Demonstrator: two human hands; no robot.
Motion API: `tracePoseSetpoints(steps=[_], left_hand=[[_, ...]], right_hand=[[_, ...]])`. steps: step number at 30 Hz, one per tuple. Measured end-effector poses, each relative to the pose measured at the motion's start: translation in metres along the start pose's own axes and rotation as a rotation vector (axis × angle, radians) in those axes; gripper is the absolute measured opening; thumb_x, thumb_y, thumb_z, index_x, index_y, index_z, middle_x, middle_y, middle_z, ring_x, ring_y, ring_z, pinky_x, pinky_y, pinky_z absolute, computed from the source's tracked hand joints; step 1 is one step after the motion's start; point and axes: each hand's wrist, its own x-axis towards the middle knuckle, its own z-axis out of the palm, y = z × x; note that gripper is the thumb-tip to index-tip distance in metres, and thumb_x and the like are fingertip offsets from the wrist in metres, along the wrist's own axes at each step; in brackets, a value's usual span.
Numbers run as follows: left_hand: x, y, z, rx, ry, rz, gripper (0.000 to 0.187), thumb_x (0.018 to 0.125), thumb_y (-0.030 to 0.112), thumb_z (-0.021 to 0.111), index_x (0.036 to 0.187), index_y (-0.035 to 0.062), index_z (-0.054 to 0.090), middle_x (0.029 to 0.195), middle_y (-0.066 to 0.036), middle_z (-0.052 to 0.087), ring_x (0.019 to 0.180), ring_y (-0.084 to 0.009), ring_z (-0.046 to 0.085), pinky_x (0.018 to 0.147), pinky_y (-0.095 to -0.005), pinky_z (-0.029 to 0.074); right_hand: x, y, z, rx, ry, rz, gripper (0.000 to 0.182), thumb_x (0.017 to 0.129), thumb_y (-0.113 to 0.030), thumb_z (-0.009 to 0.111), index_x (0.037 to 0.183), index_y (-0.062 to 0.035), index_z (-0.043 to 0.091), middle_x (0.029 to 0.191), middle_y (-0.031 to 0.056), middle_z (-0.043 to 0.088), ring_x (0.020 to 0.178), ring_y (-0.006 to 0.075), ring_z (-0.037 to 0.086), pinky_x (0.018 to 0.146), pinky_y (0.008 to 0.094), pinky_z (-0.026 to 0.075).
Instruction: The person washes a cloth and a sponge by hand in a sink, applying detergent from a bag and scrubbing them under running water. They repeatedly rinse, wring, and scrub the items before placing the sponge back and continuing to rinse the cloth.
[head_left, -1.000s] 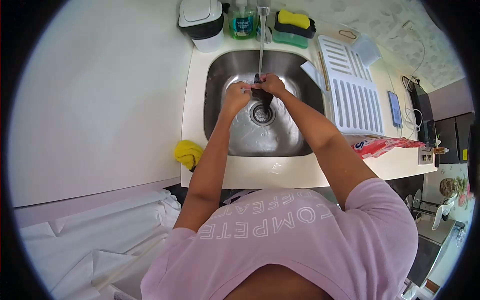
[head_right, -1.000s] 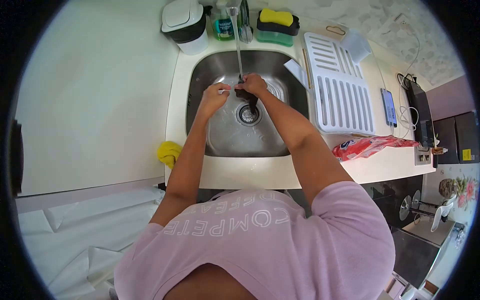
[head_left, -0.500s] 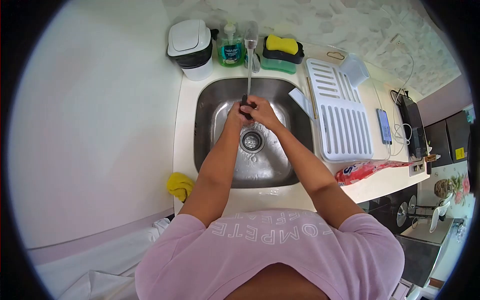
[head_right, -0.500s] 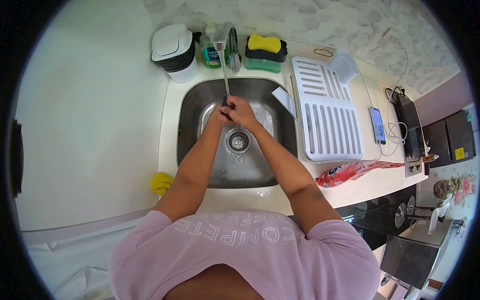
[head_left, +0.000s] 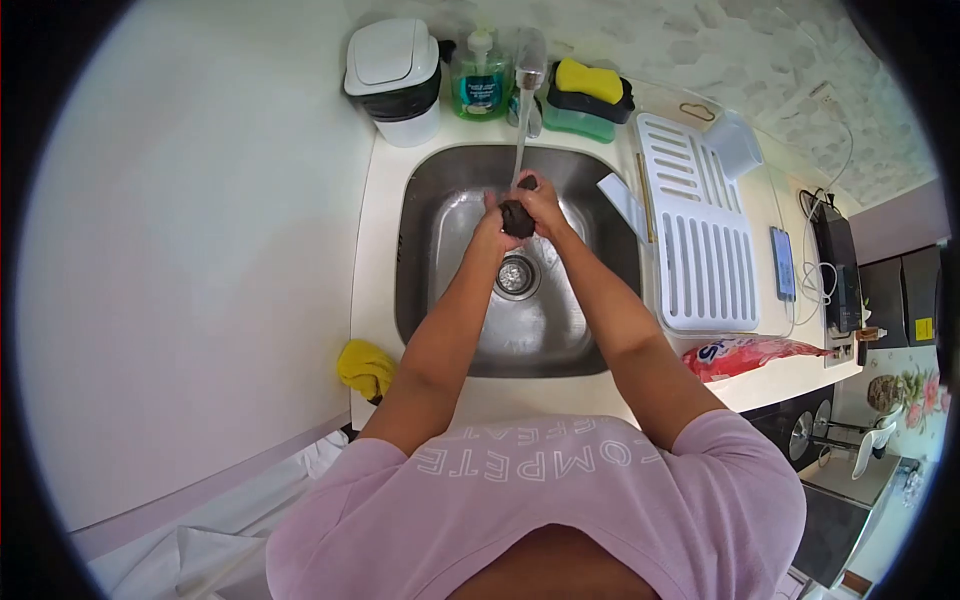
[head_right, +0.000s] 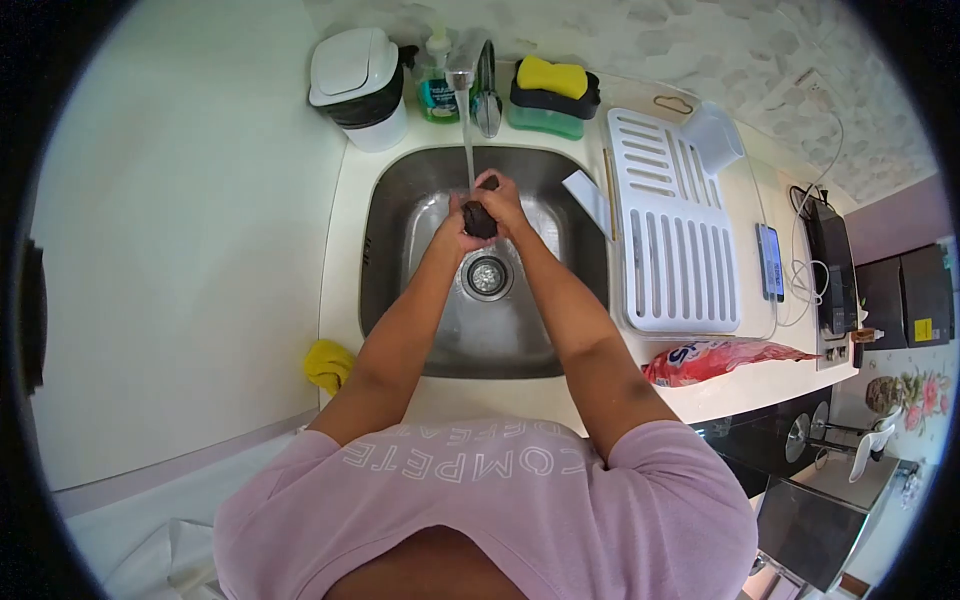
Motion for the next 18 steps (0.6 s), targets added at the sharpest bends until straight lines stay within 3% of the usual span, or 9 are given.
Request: tracePoseSetpoints(steps=[2, 4, 8, 10, 12, 14, 16, 17, 18], left_hand=[[-0.005, 0.003, -0.003, 0.011, 0.159, -0.113, 0.056, 0.082, 0.060, 0.028, 0.104, 0.0135, 0.052, 0.095, -0.010, 0.058, 0.095, -0.0250, 0.053, 0.080, -0.0485, 0.041], [-0.006, 0.006, -0.005, -0.014, -0.121, -0.220, 0.049, 0.081, 0.055, 0.035, 0.103, 0.0144, 0.052, 0.099, -0.010, 0.057, 0.100, -0.0253, 0.050, 0.083, -0.0512, 0.039], [0.004, -0.002, -0.020, -0.298, -0.335, -0.178, 0.041, 0.082, 0.044, 0.038, 0.101, 0.0114, 0.052, 0.098, -0.010, 0.056, 0.094, -0.0246, 0.052, 0.080, -0.0476, 0.042], [0.009, -0.009, -0.027, -0.483, -0.480, -0.143, 0.035, 0.083, 0.037, 0.039, 0.099, 0.0094, 0.053, 0.097, -0.010, 0.055, 0.089, -0.0241, 0.053, 0.078, -0.0452, 0.043], [0.012, -0.016, -0.033, -0.664, -0.622, -0.105, 0.029, 0.084, 0.030, 0.041, 0.098, 0.0074, 0.053, 0.096, -0.010, 0.055, 0.085, -0.0236, 0.054, 0.077, -0.0428, 0.045], [-0.001, -0.021, -0.021, -0.753, -0.696, -0.085, 0.026, 0.084, 0.026, 0.042, 0.097, 0.0064, 0.053, 0.095, -0.010, 0.054, 0.083, -0.0234, 0.054, 0.076, -0.0416, 0.046], [-0.051, -0.027, 0.025, -0.466, 0.025, 0.496, 0.018, 0.080, 0.007, 0.044, 0.095, 0.0022, 0.053, 0.088, -0.009, 0.055, 0.079, -0.0229, 0.055, 0.073, -0.0348, 0.048], [-0.065, -0.029, 0.033, -0.299, 0.092, 0.596, 0.017, 0.074, -0.002, 0.044, 0.080, 0.0034, 0.058, 0.079, -0.010, 0.058, 0.076, -0.0241, 0.057, 0.073, -0.0350, 0.047], [-0.079, -0.034, 0.040, -0.294, 0.081, 0.598, 0.017, 0.074, -0.002, 0.044, 0.080, 0.0034, 0.058, 0.079, -0.010, 0.058, 0.076, -0.0241, 0.057, 0.073, -0.0350, 0.047]], right_hand=[[0.004, -0.001, 0.004, -0.172, 0.004, -0.122, 0.020, 0.063, 0.004, 0.059, 0.080, -0.0050, 0.053, 0.065, 0.0000, 0.050, 0.065, 0.0123, 0.054, 0.061, 0.0231, 0.044], [0.002, -0.011, 0.009, -0.405, -0.078, -0.729, 0.014, 0.063, -0.003, 0.064, 0.073, -0.0029, 0.054, 0.065, 0.0035, 0.053, 0.062, 0.0093, 0.049, 0.055, 0.0240, 0.040], [-0.035, -0.028, 0.023, -0.273, -0.160, -0.499, 0.012, 0.068, -0.006, 0.065, 0.069, 0.0004, 0.055, 0.063, 0.0029, 0.054, 0.059, 0.0104, 0.050, 0.060, 0.0239, 0.041], [-0.046, -0.028, 0.023, -0.346, -0.034, -0.334, 0.015, 0.068, -0.009, 0.068, 0.063, 0.0001, 0.057, 0.061, 0.0046, 0.056, 0.061, 0.0111, 0.051, 0.061, 0.0232, 0.041], [-0.051, -0.023, 0.025, -0.086, -0.008, -0.323, 0.023, 0.072, -0.014, 0.066, 0.057, -0.0026, 0.053, 0.054, 0.0037, 0.052, 0.058, 0.0121, 0.051, 0.061, 0.0263, 0.042], [-0.057, -0.022, 0.027, 0.613, 0.252, -0.114, 0.041, 0.074, -0.025, 0.066, 0.047, -0.0055, 0.043, 0.051, 0.0061, 0.050, 0.055, 0.0165, 0.051, 0.057, 0.0290, 0.043], [-0.063, -0.015, 0.024, 0.846, 0.277, -0.094, 0.040, 0.077, -0.030, 0.062, 0.051, -0.0104, 0.038, 0.051, 0.0065, 0.047, 0.054, 0.0199, 0.050, 0.061, 0.0332, 0.046], [-0.068, -0.014, 0.022, 1.024, 0.251, 0.036, 0.036, 0.078, -0.031, 0.060, 0.056, -0.0111, 0.040, 0.054, 0.0069, 0.048, 0.056, 0.0204, 0.051, 0.065, 0.0342, 0.046], [-0.073, -0.012, 0.020, 1.199, 0.219, 0.165, 0.032, 0.079, -0.032, 0.059, 0.061, -0.0117, 0.042, 0.056, 0.0073, 0.048, 0.058, 0.0210, 0.052, 0.069, 0.0352, 0.047]])
